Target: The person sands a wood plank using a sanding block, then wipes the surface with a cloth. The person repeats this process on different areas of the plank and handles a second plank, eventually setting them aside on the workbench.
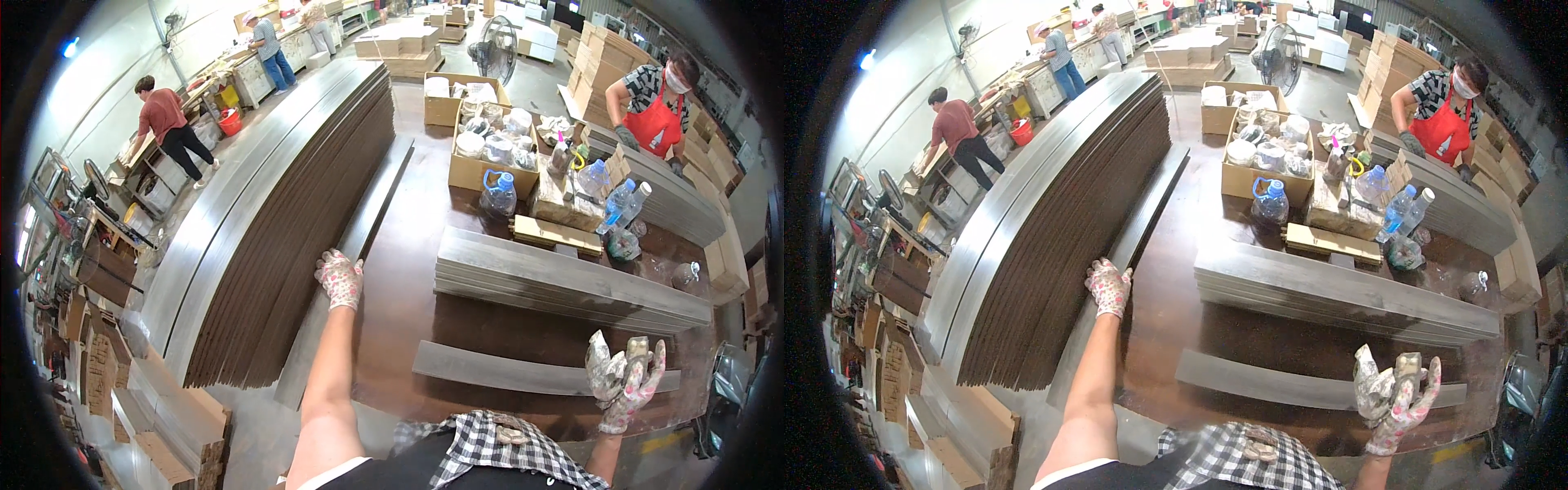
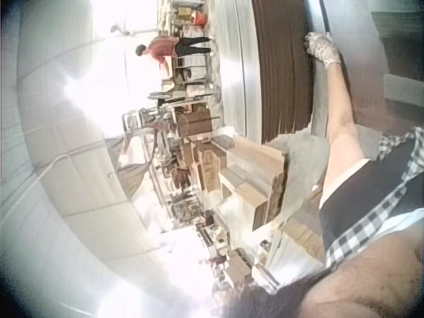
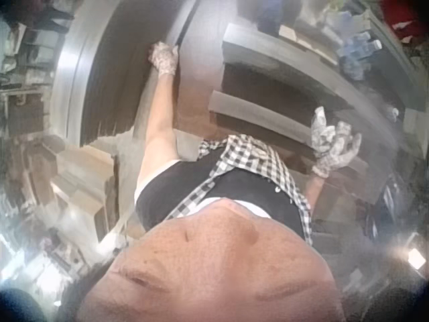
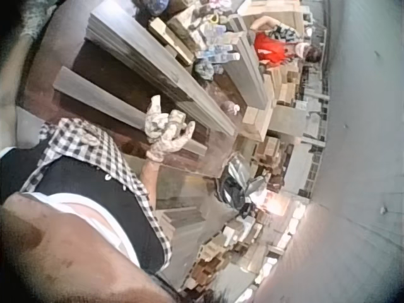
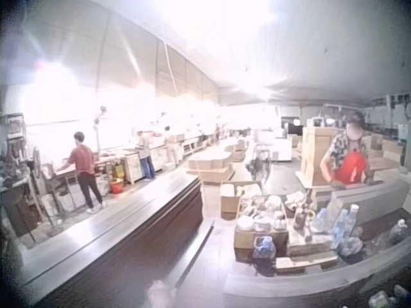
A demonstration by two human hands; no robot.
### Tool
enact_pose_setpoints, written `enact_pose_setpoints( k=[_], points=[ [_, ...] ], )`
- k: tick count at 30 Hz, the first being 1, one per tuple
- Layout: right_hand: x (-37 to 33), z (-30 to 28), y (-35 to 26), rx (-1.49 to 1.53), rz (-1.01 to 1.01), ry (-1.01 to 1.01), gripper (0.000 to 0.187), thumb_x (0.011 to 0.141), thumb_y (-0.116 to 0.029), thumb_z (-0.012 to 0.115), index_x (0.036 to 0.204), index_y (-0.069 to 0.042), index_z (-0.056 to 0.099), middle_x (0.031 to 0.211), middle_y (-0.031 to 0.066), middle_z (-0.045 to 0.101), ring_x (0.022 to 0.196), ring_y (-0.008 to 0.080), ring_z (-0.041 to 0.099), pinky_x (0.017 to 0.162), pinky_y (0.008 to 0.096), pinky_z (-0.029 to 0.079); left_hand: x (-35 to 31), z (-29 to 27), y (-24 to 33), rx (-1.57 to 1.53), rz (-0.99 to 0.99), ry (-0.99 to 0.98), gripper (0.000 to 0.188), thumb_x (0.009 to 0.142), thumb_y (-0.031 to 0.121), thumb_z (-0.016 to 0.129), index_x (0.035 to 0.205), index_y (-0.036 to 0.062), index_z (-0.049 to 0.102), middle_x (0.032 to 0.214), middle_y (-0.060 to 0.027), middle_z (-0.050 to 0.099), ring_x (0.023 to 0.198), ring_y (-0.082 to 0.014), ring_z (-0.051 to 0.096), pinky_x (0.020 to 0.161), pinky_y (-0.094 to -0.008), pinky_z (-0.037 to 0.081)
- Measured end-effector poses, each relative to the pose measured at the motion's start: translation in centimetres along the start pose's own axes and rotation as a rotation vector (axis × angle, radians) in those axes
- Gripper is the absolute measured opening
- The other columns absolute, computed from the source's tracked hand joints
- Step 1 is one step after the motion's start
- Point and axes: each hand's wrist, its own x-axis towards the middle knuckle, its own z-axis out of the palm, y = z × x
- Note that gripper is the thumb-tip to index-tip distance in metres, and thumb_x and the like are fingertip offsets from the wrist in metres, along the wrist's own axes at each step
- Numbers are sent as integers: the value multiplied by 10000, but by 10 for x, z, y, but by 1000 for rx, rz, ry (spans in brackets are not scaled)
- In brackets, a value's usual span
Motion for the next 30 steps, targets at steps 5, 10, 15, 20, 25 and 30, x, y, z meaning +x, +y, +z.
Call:
enact_pose_setpoints(
  k=[5, 10, 15, 20, 25, 30],
  points=[
    [0, -7, 9, -181, -29, -4, 733, 936, -399, 664, 1467, 33, 402, 1518, 166, 418, 1385, 280, 424, 1167, 426, 326, 14, 28, 10, 20, 1, 20, 758, 866, 587, 658, 1416, 90, 500, 1262, -136, 574, 1169, -311, 546, 903, -477, 494],
    [-2, -12, 21, -163, -6, -10, 737, 934, -405, 665, 1459, 46, 408, 1507, 179, 429, 1402, 289, 403, 1187, 432, 286, 21, 31, 16, -27, -12, -19, 711, 894, 550, 645, 1454, 148, 473, 1304, -142, 558, 1217, -330, 523, 918, -491, 483],
    [-4, -14, 23, -124, 22, -30, 751, 923, -399, 685, 1465, 38, 403, 1490, 163, 444, 1375, 271, 423, 1170, 417, 305, 29, 31, 21, -27, 34, -23, 706, 890, 558, 647, 1447, 158, 480, 1314, -120, 547, 1238, -313, 518, 929, -482, 487],
    [-14, -6, 17, -108, 53, -109, 734, 919, -383, 693, 1472, 11, 414, 1389, 104, 495, 1176, 196, 500, 1064, 370, 393, 34, 40, 20, -41, 135, 110, 622, 865, 493, 697, 1365, 162, 531, 1351, -55, 507, 1265, -297, 491, 939, -490, 491],
    [-19, -10, 26, -99, 40, -116, 724, 921, -375, 696, 1468, 12, 420, 1402, 120, 489, 1222, 220, 483, 1087, 388, 371, 30, 48, -2, -167, 217, 222, 646, 835, 371, 753, 1411, 201, 514, 1429, -41, 469, 1287, -319, 467, 1020, -512, 436],
    [-24, -1, 10, 19, 212, -94, 624, 983, -314, 609, 1484, -17, 384, 1286, 121, 559, 999, 188, 608, 896, 325, 507, -62, -32, 47, -705, 514, 721, 542, 824, 129, 740, 1342, 117, 582, 1321, -96, 558, 1228, -295, 495, 1031, -422, 421]
  ],
)
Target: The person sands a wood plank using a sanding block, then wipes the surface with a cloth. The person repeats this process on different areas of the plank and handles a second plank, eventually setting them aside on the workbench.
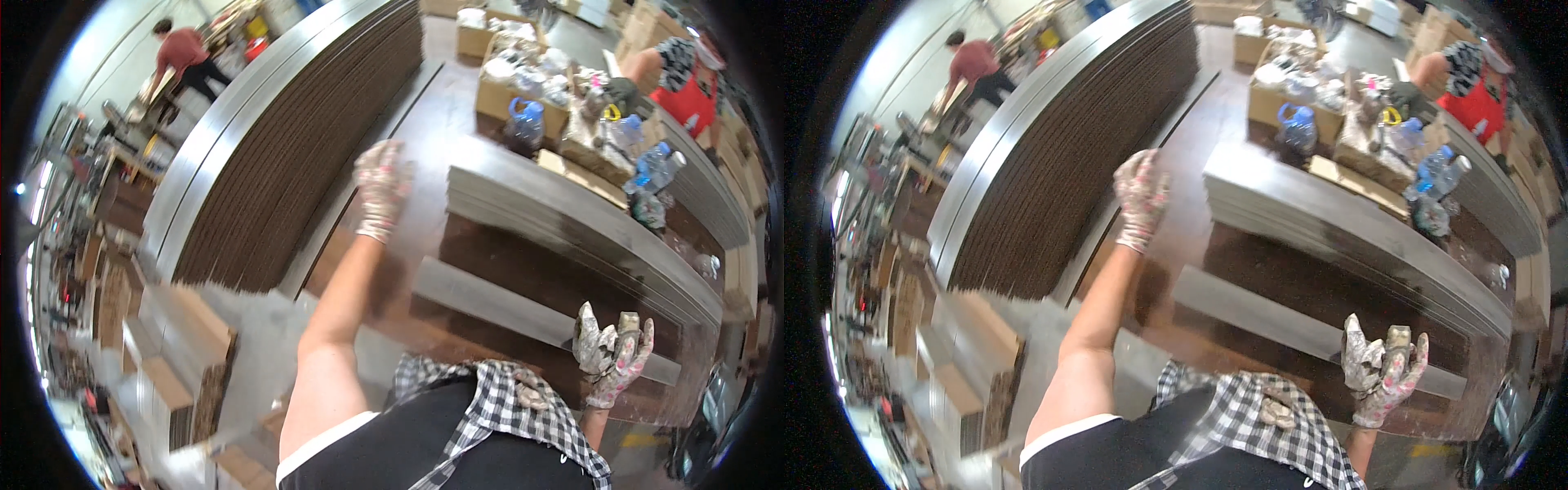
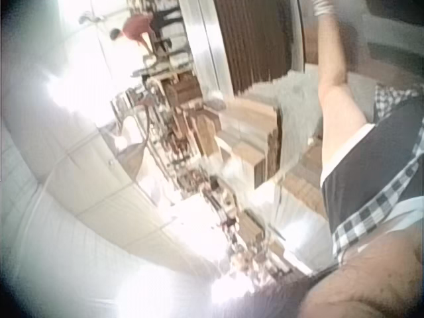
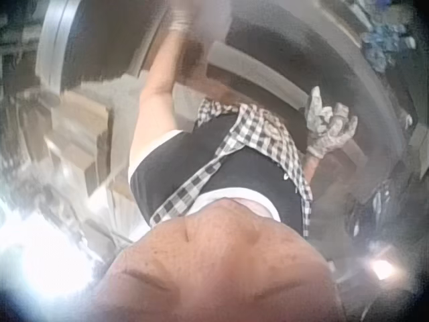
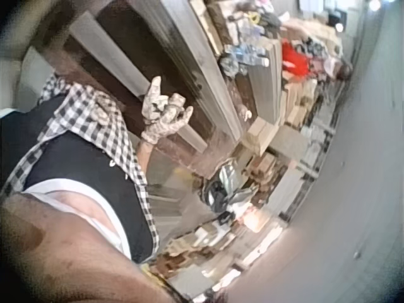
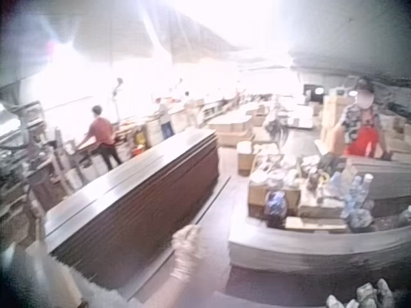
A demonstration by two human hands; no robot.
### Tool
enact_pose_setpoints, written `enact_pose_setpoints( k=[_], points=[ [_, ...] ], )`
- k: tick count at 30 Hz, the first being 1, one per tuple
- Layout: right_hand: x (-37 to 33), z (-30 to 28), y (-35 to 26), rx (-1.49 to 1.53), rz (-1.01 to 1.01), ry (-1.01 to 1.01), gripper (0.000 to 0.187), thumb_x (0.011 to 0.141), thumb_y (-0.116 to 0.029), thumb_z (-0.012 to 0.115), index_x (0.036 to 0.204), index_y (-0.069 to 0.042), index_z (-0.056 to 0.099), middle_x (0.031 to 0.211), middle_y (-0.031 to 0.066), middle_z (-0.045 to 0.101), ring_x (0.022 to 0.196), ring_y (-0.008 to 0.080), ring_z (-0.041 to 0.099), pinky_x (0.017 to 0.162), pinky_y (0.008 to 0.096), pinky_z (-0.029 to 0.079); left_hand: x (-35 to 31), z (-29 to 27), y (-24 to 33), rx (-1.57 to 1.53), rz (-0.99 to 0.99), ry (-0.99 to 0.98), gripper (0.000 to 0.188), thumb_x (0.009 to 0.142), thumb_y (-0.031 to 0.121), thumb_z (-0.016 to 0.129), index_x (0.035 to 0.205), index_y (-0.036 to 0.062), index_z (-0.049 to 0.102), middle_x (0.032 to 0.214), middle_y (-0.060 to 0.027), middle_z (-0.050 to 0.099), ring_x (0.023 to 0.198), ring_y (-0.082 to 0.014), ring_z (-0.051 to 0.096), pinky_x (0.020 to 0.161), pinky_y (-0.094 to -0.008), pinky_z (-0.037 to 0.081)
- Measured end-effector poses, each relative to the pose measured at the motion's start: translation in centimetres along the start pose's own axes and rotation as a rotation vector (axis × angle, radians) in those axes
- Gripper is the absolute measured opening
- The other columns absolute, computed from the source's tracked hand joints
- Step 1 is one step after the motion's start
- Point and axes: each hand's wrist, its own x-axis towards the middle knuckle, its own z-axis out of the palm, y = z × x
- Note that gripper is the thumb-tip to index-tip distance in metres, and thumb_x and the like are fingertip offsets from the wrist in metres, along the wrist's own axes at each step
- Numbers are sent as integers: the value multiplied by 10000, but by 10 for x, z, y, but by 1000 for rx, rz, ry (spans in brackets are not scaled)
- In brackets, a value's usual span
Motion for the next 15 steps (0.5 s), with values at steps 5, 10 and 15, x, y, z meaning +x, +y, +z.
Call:
enact_pose_setpoints(
  k=[5, 10, 15],
  points=[
    [11, 19, 34, 66, 7, -336, 610, 980, -263, 605, 1496, -30, 378, 1326, 119, 562, 1235, 248, 559, 1095, 409, 421, -53, -91, 188, -888, -35, -381, 722, 843, 306, 784, 1432, 43, 460, 1423, -175, 463, 1296, -315, 484, 1078, -410, 434],
    [-15, 79, 6, 381, 99, -418, 640, 999, -297, 605, 1508, -6, 347, 1543, 132, 380, 1303, 252, 513, 1043, 371, 475, -135, -79, 266, -1462, -652, -714, 805, 853, 192, 728, 1529, 55, 313, 1463, -128, 433, 1328, -239, 478, 1105, -381, 423],
    [9, 62, 24, 192, 102, -344, 538, 1024, -264, 567, 1493, -51, 412, 1452, 85, 498, 1226, 201, 574, 946, 325, 515, -155, -142, 179, -987, -939, -602, 323, 816, -44, 520, 1119, 7, 621, 1072, -92, 657, 997, -254, 663, 940, -371, 547]
  ],
)
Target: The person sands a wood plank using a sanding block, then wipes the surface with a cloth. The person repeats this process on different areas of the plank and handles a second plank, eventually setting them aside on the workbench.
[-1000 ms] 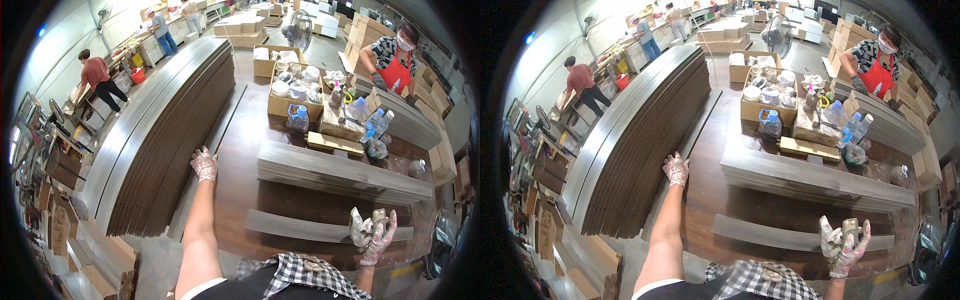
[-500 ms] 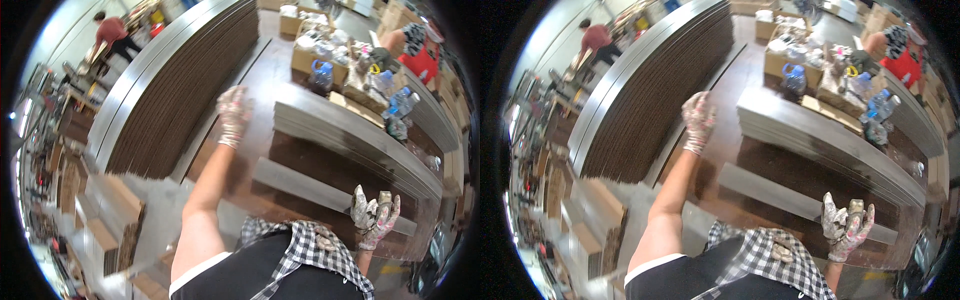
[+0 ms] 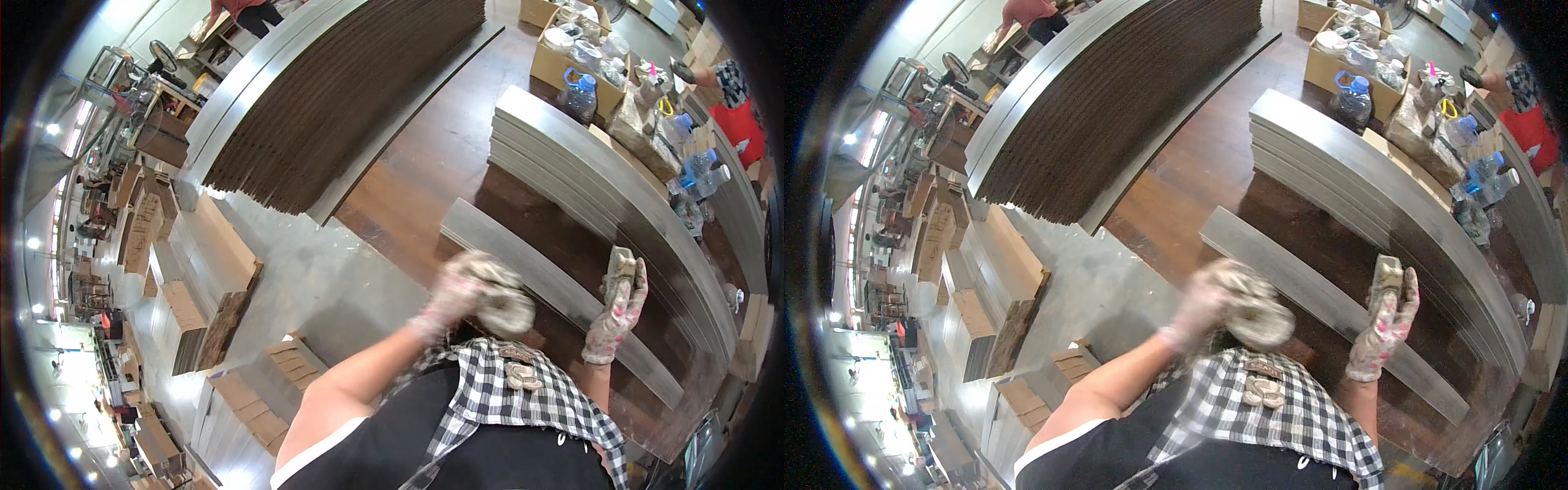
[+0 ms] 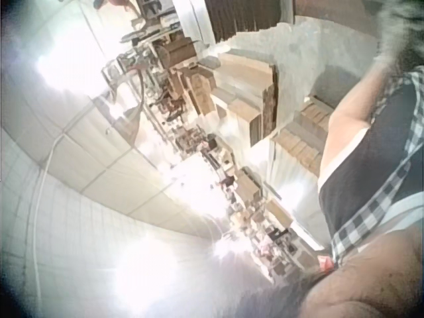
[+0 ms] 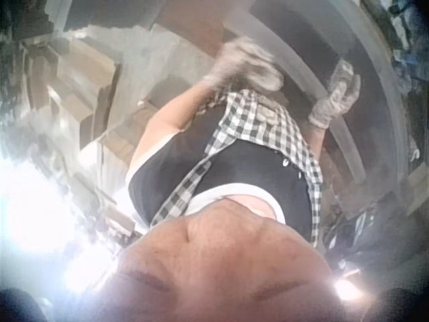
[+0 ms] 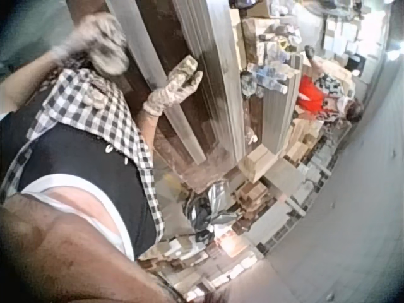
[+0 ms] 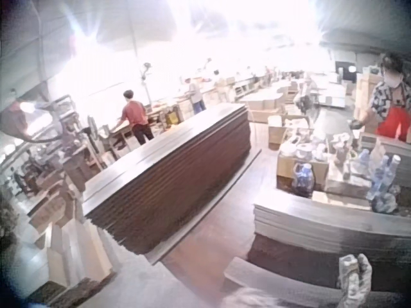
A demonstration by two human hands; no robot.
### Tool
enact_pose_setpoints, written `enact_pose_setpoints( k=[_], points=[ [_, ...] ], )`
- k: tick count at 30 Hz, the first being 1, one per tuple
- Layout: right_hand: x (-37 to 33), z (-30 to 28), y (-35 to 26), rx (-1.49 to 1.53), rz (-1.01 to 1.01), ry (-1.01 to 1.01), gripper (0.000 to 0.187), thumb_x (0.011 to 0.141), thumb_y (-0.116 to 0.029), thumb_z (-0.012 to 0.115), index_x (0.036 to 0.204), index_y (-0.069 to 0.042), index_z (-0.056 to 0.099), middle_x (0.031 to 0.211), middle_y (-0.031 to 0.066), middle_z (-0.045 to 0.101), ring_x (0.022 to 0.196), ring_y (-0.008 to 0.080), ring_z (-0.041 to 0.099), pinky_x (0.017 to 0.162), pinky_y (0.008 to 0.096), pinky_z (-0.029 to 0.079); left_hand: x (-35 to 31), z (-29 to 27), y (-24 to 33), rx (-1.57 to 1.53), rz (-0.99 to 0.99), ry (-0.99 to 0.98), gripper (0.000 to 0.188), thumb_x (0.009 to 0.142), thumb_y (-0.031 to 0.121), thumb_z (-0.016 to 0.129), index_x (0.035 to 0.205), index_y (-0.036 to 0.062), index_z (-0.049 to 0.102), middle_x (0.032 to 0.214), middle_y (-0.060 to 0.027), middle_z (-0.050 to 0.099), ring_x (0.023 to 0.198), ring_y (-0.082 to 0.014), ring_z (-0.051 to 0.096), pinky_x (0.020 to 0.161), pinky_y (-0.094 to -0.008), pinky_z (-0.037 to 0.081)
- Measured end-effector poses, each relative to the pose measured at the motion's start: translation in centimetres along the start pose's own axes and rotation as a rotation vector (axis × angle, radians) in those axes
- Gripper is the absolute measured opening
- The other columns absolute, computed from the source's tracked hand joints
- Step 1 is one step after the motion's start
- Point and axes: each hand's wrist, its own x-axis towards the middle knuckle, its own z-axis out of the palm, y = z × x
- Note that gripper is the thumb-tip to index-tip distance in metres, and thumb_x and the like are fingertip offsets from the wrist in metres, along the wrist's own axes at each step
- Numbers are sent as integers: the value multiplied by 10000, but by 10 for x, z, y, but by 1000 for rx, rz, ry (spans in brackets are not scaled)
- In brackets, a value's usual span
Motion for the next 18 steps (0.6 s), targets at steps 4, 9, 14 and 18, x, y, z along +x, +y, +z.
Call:
enact_pose_setpoints(
  k=[4, 9, 14, 18],
  points=[
    [-4, -2, 23, 17, -6, -37, 529, 1018, -252, 569, 1483, -45, 426, 1451, 83, 507, 1214, 194, 583, 935, 301, 510, -18, -133, -9, -517, -273, 559, 389, 989, 451, 586, 967, 69, 651, 827, -66, 660, 709, -206, 662, 659, -361, 588],
    [-11, 32, 35, -73, -57, -164, 511, 1023, -220, 550, 1486, -40, 429, 1416, 85, 539, 1221, 188, 576, 954, 307, 489, -3, -242, -72, -419, -277, 888, 370, 924, 414, 714, 951, 47, 670, 817, -66, 667, 665, -201, 658, 590, -364, 566],
    [-8, 35, 37, -47, 9, -176, 549, 1004, -240, 597, 1480, -21, 431, 1425, 99, 532, 1256, 201, 554, 1031, 323, 457, 14, -267, -98, -555, -192, 902, 269, 938, 272, 703, 1073, 41, 681, 923, -55, 679, 757, -191, 663, 646, -353, 564],
    [-10, 36, 44, -102, -47, -200, 573, 989, -243, 619, 1478, -11, 431, 1452, 117, 509, 1308, 219, 517, 1092, 347, 412, 20, -275, -112, -608, -178, 884, 296, 959, 242, 659, 1158, 24, 679, 997, -68, 692, 823, -191, 673, 703, -346, 567]
  ],
)
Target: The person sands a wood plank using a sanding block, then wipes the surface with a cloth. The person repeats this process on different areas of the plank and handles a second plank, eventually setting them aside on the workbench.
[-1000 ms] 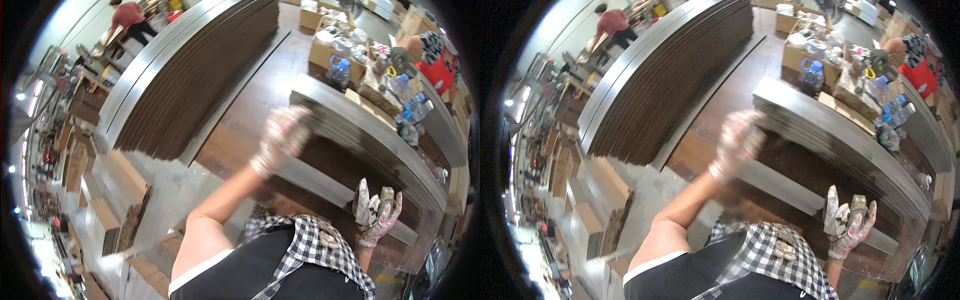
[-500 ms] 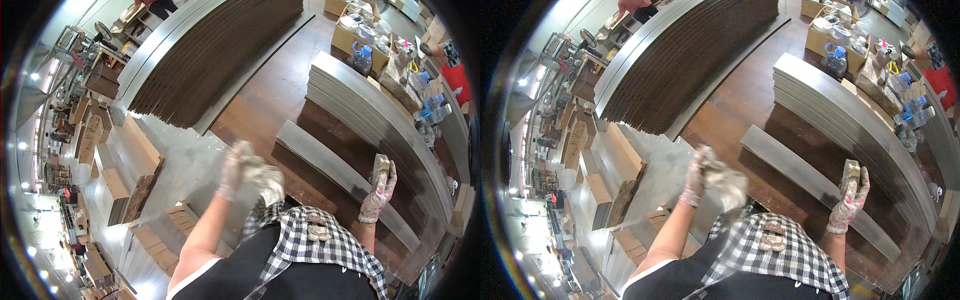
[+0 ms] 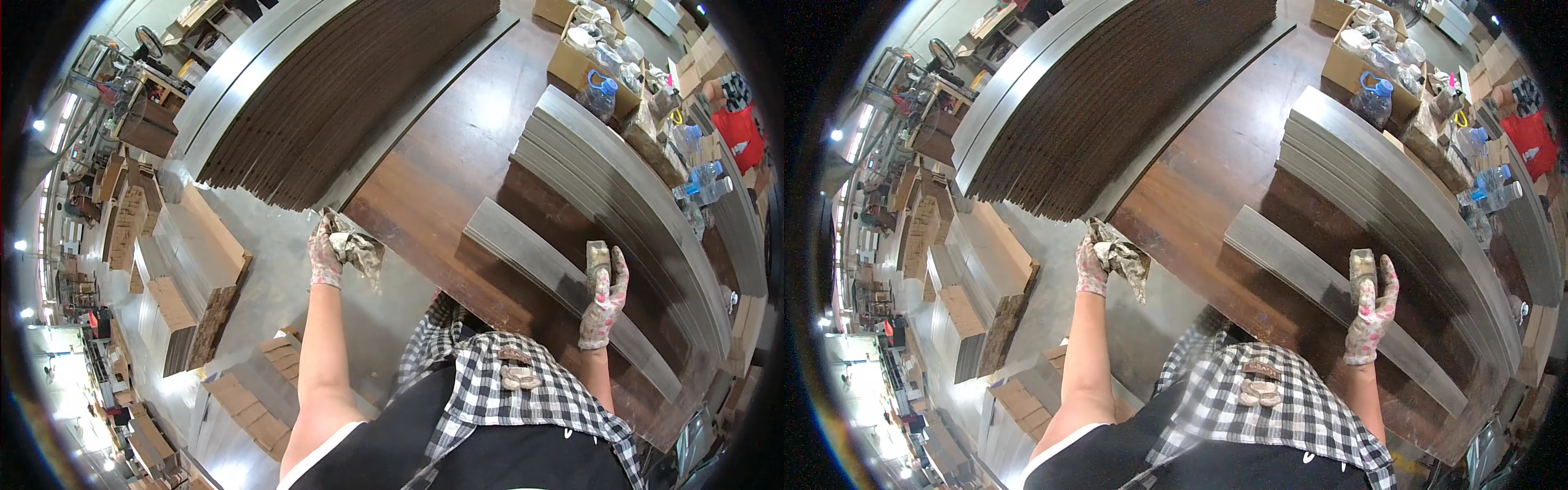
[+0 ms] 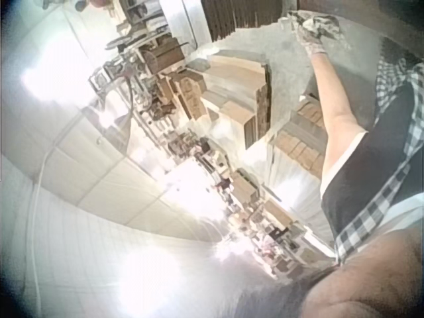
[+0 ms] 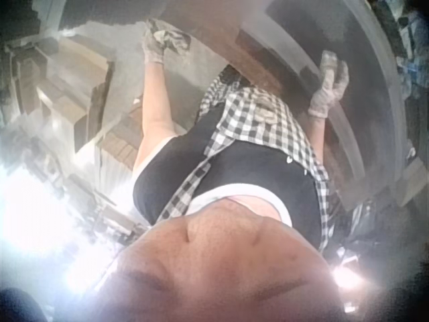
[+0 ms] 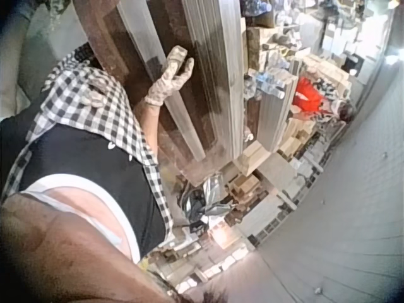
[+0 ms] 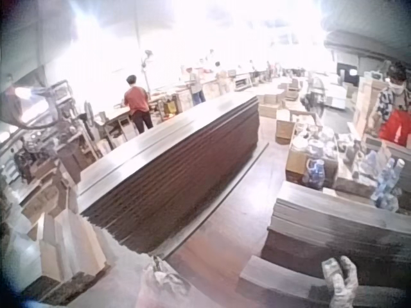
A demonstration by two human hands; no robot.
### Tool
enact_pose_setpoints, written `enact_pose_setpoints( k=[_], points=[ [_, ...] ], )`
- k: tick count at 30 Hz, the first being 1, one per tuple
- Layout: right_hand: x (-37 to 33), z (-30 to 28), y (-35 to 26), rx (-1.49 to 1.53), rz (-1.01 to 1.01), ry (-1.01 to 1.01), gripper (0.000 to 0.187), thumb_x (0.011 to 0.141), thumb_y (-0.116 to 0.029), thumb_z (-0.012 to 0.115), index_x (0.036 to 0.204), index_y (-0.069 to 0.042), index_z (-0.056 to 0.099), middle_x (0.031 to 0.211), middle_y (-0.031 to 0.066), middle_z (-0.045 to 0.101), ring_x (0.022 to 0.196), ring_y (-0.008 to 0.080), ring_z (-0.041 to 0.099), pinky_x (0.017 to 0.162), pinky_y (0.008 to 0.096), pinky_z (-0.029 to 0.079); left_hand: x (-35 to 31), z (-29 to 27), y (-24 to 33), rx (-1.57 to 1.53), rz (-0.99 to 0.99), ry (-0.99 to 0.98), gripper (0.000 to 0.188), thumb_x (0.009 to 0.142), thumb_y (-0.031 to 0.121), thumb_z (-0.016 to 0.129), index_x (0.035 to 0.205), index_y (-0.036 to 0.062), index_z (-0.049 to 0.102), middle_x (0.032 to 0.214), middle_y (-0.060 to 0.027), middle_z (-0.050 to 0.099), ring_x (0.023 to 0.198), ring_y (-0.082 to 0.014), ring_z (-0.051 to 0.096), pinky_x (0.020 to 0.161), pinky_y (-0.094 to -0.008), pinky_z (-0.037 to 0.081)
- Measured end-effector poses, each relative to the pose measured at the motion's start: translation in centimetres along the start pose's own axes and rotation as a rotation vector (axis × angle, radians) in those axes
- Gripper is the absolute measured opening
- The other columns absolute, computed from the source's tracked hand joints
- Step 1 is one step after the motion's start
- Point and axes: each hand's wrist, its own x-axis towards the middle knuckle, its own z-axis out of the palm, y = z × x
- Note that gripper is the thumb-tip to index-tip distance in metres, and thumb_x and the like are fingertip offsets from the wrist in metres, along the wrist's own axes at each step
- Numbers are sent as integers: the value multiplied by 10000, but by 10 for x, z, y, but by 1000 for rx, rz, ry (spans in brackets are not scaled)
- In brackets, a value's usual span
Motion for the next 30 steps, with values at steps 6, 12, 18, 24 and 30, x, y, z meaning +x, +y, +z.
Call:
enact_pose_setpoints(
  k=[6, 12, 18, 24, 30],
  points=[
    [-1, 6, -6, -6, 15, 19, 582, 957, -216, 655, 1456, 7, 457, 1472, 138, 494, 1377, 258, 453, 1171, 394, 328, 4, -14, -9, -45, 85, -66, 317, 1003, 245, 572, 1175, 0, 675, 1018, -62, 697, 856, -184, 678, 750, -350, 570],
    [19, -6, -12, -224, -78, -114, 500, 894, -185, 707, 1344, -17, 570, 1317, 124, 599, 1219, 255, 578, 1068, 380, 443, -35, -25, 3, 184, -61, -113, 308, 1012, 309, 574, 1157, 55, 672, 956, -19, 668, 717, -153, 639, 612, -324, 557],
    [50, 57, -24, -580, -371, -506, 447, 802, -224, 757, 1197, -41, 653, 1105, 179, 659, 1019, 355, 637, 923, 419, 509, -97, 2, 6, 834, 207, -566, 221, 979, 194, 589, 1095, 55, 715, 1062, -88, 682, 937, -253, 633, 842, -392, 516],
    [72, 146, -18, -588, -355, -581, 453, 849, -289, 721, 1247, -87, 643, 1148, 179, 658, 1091, 358, 617, 962, 435, 485, -160, 84, -1, 820, -46, -857, 238, 939, 224, 640, 990, -7, 664, 953, -70, 652, 896, -184, 609, 846, -321, 494],
    [72, 91, -10, -666, -145, -559, 447, 826, -326, 734, 1202, -94, 670, 1169, 135, 699, 1136, 341, 628, 1029, 427, 473, -182, 79, 1, 584, -599, -1031, 523, 910, 366, 721, 1264, -5, 620, 1144, -80, 668, 1084, -164, 602, 935, -311, 494]
  ],
)
